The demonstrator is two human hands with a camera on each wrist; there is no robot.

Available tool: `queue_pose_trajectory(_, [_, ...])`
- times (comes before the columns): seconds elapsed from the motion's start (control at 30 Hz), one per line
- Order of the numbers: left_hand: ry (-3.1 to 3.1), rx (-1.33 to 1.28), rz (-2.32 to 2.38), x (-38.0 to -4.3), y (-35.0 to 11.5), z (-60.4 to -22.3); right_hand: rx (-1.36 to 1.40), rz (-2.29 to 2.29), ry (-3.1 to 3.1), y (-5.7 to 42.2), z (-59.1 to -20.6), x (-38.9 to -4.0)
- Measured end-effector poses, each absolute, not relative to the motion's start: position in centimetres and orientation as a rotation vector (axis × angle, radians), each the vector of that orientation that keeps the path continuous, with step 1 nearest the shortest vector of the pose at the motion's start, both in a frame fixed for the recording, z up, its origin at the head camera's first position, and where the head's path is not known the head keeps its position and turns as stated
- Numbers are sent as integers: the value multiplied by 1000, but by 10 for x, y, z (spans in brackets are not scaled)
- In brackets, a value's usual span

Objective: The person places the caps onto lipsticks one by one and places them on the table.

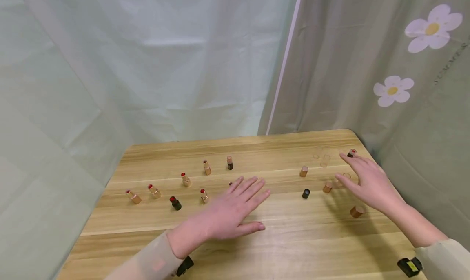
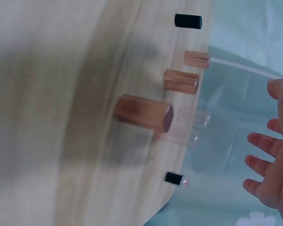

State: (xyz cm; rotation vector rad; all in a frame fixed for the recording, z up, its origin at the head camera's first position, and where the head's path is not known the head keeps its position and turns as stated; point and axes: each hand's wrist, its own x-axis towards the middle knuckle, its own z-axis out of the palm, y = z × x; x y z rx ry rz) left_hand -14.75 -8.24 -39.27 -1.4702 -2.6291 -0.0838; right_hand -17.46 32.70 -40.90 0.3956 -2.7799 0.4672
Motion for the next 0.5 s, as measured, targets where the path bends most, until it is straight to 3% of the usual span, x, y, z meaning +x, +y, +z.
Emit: queue_pose_trajectory(0.5, [-2614,-1652,-116,-125,-45,-441,222,483,-2934,363,-438,-138])
